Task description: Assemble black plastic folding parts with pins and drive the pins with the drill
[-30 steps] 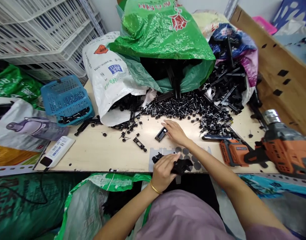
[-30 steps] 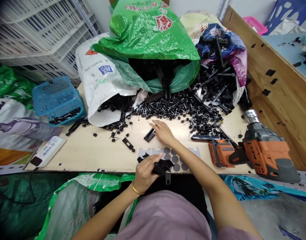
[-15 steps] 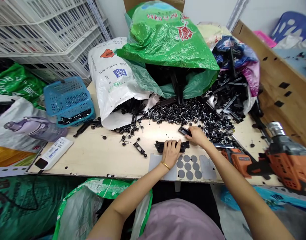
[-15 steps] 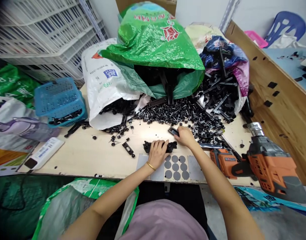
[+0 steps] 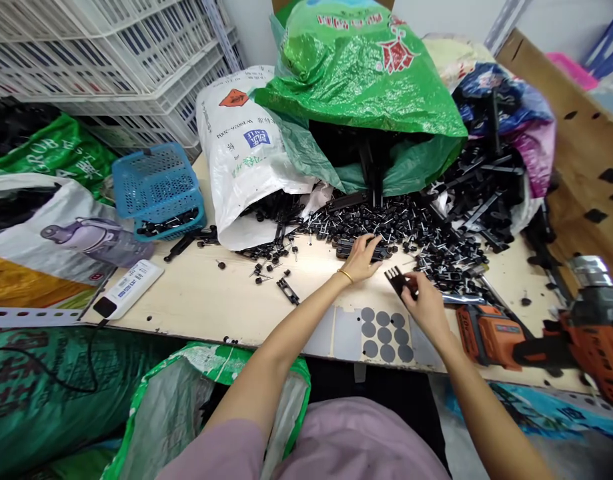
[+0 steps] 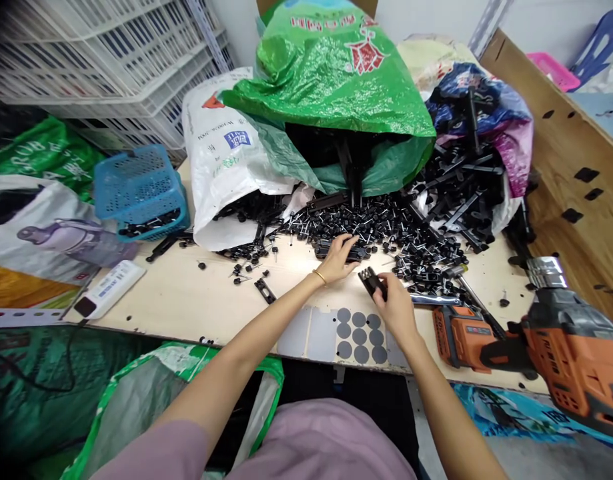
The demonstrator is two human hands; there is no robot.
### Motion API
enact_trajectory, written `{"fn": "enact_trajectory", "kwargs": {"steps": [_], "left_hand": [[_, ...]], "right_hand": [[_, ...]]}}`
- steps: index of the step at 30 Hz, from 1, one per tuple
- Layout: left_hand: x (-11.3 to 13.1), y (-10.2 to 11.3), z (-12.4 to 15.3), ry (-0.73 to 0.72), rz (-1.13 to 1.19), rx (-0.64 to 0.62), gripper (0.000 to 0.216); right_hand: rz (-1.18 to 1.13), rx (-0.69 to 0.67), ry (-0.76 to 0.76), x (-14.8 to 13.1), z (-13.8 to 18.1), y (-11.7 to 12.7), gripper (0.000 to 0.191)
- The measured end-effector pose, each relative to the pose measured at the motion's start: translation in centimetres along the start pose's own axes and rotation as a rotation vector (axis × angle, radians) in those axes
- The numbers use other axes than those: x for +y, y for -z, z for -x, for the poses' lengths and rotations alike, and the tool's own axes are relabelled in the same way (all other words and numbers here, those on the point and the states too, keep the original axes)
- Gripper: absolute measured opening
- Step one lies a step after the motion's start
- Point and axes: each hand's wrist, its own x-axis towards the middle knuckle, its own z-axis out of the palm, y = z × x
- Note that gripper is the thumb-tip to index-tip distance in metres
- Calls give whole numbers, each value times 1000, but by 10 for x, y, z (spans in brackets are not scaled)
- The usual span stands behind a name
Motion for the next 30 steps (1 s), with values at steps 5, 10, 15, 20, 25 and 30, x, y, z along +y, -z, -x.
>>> {"fn": "enact_trajectory", "kwargs": {"steps": [5, 10, 15, 20, 25, 30], "left_hand": [[-69, 68, -1, 416, -139, 300, 46], [-142, 116, 13, 836, -319, 263, 38], [-131, 146, 45, 647, -171, 242, 30], [-61, 152, 98, 466, 480, 56, 37], [21, 59, 123, 473, 562, -198, 40], [57, -8, 129, 349, 144, -70, 47]], "right_hand": [[235, -94, 110, -21, 59, -28, 30], [305, -222, 148, -26, 72, -36, 18], [197, -288, 78, -23, 60, -27, 15], [109, -366, -45, -26, 54, -23, 16], [124, -347, -121, -36, 54, -26, 28], [75, -307, -67, -38, 62, -35, 46]]}}
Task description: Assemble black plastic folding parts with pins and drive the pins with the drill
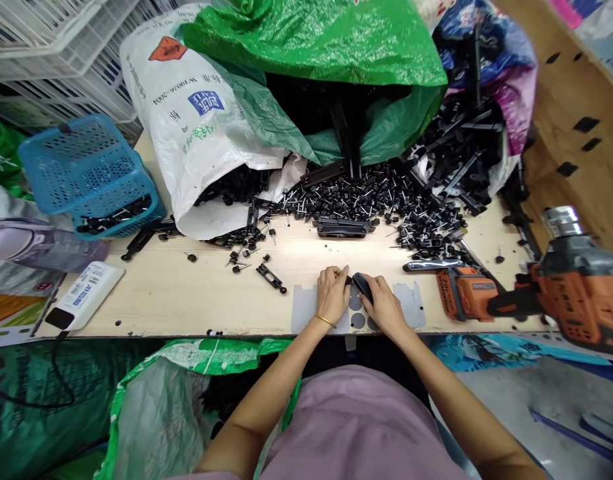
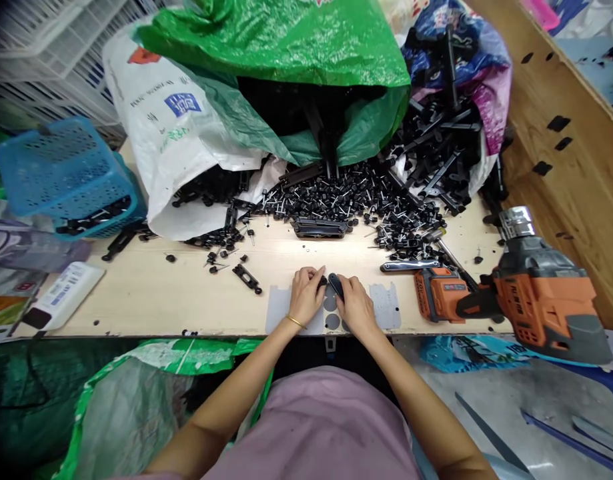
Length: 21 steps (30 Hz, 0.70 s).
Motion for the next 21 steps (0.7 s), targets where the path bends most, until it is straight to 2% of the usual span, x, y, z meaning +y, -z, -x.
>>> {"fn": "enact_trajectory", "kwargs": {"steps": [3, 7, 13, 21], "left_hand": [[-6, -2, 2, -89, 47, -8, 40], [-9, -3, 4, -102, 124, 60, 29], [1, -17, 7, -75, 130, 162, 29], [1, -19, 6, -115, 66, 166, 30]], "right_hand": [[-21, 21, -4, 2, 0, -6, 48], [-72, 31, 1, 5, -2, -7, 49], [-223, 38, 67, 14, -5, -7, 49], [-321, 53, 181, 21, -8, -8, 52]]}}
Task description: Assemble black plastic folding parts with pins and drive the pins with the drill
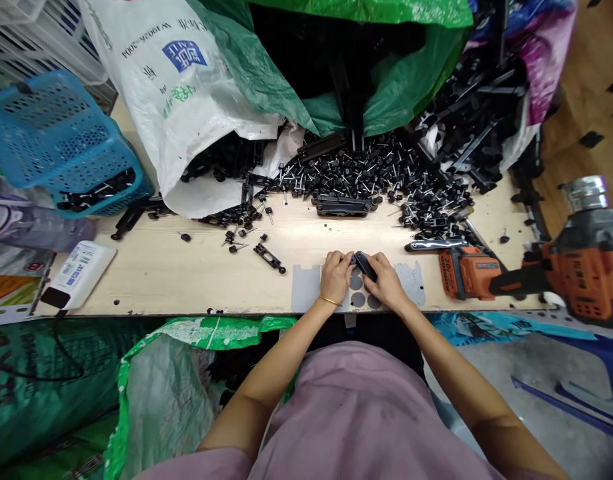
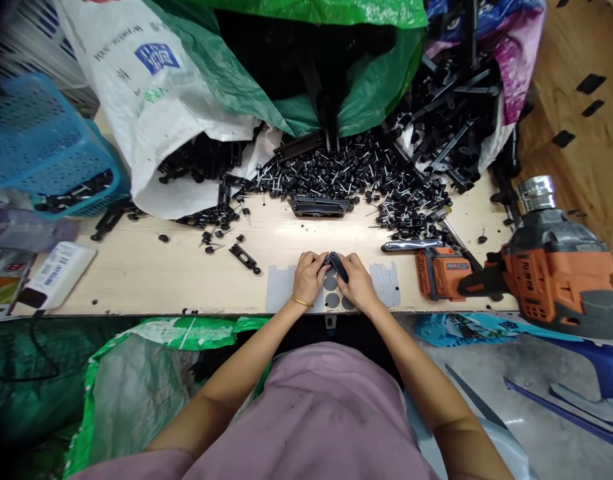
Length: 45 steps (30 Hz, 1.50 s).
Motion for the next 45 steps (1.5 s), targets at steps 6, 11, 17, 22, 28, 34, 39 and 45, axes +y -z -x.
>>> {"fn": "enact_trajectory", "kwargs": {"steps": [6, 11, 17, 22, 28, 34, 39, 45], "left_hand": [[-4, -3, 0, 11, 39, -3, 30], [-13, -3, -8, -39, 103, -60, 28], [-35, 18, -15, -219, 103, -260, 48], [-17, 5, 6, -44, 22, -74, 34], [6, -16, 13, 179, 43, 131, 30], [-6, -10, 3, -1, 121, -58, 30], [-4, -12, -4, 106, 116, 21, 30], [-33, 8, -37, -237, 233, -339, 28]], "right_hand": [[57, 62, -63, -9, 3, -10, 59], [91, 23, -41, -9, 1, -8, 59], [134, 45, -100, -10, 2, -10, 56], [95, 47, -85, -11, 2, -11, 56], [63, 44, -79, -9, 2, -9, 56], [58, 54, -83, -10, 2, -8, 57], [46, 32, -114, -14, 2, -7, 58], [47, 34, -159, -16, 1, -7, 60]]}}
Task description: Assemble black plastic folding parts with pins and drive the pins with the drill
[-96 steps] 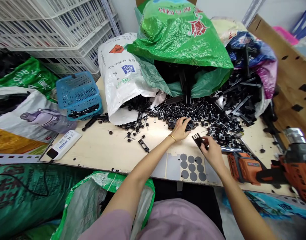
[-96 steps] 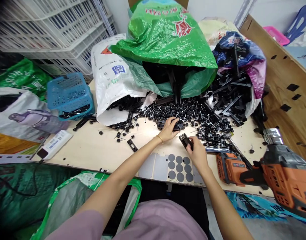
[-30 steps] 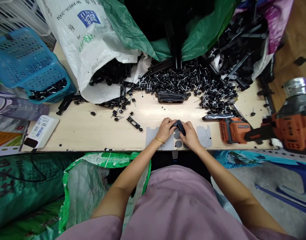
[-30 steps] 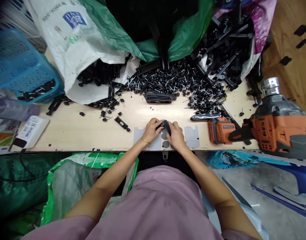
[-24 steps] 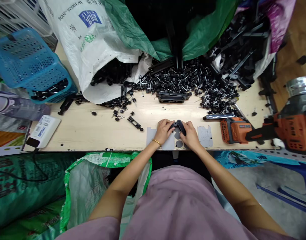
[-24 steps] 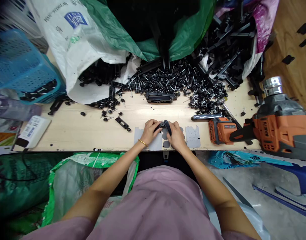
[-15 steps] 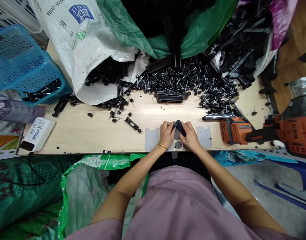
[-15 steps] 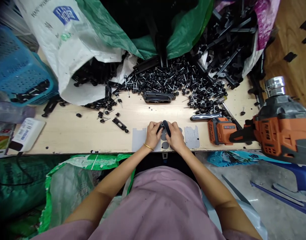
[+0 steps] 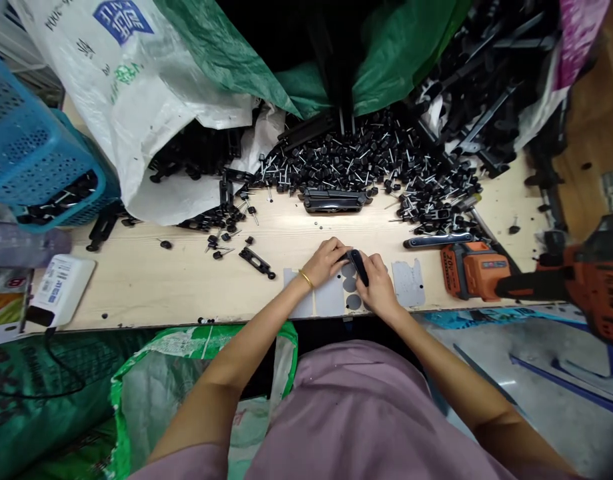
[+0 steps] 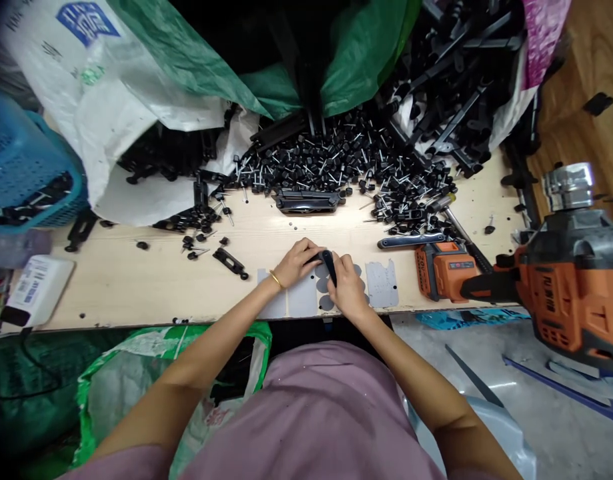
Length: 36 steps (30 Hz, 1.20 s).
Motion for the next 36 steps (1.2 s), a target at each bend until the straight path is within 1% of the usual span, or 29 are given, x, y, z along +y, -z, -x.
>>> {"fn": "enact_trajectory", "kwargs": {"steps": [2, 3, 4, 5, 6, 7, 9, 10, 11, 13, 15, 18, 27, 28, 30, 31, 32, 33, 34, 35, 36], "left_hand": [[10, -13, 2, 150, -23, 184, 30], [18, -22, 4, 212, -36, 253, 32], [24, -30, 6, 272, -47, 320, 33], [29, -35, 7, 304, -52, 348, 34], [31, -38, 8, 313, -48, 347, 34], [32, -38, 8, 296, -39, 316, 34], [28, -33, 6, 227, -11, 222, 35], [26, -30, 5, 209, 1, 195, 36], [24, -28, 4, 213, 9, 194, 36], [24, -29, 3, 267, 15, 254, 36], [27, -34, 4, 309, 18, 307, 35], [32, -42, 5, 315, 28, 342, 34], [30, -38, 4, 297, 45, 318, 36], [30, -36, 3, 312, 47, 323, 38], [30, -32, 3, 357, 27, 348, 46], [31, -28, 4, 384, -7, 373, 52], [31, -23, 6, 410, -62, 401, 58], [33, -18, 8, 427, -135, 423, 65], [34, -13, 10, 427, -219, 425, 69], [37, -8, 13, 403, -300, 396, 73], [40, -4, 15, 349, -367, 332, 75]], "right_hand": [[-10, 3, -10, 0, 0, -1, 60], [-16, 1, -15, 1, 0, -1, 59], [-23, 2, -20, 1, 0, -2, 59], [-33, 1, -22, 2, 0, -3, 59], [-42, 2, -22, 3, 0, -4, 59], [-49, 2, -21, 4, 1, -5, 60], [-49, -3, -24, 5, 1, -6, 63], [-45, -5, -29, 6, 1, -6, 63], [-40, -6, -36, 6, 1, -7, 64], [-38, -7, -45, 5, 1, -6, 64], [-48, -7, -41, 3, 1, -5, 64], [-58, -4, -29, 1, -1, -2, 66], [-66, 10, -52, 0, 1, -9, 65], [-74, 0, -47, 0, -1, -6, 64], [-120, -78, 6, 4, -9, 6, 61], [-149, -116, 40, 7, -18, 17, 58], [-164, -121, 68, 12, -29, 30, 54], [-169, -88, 82, 18, -44, 45, 49], [-129, 55, 49, 25, -62, 62, 44], [-57, 247, 16, 32, -83, 79, 43], [-2, 415, -24, 39, -106, 95, 45]]}}
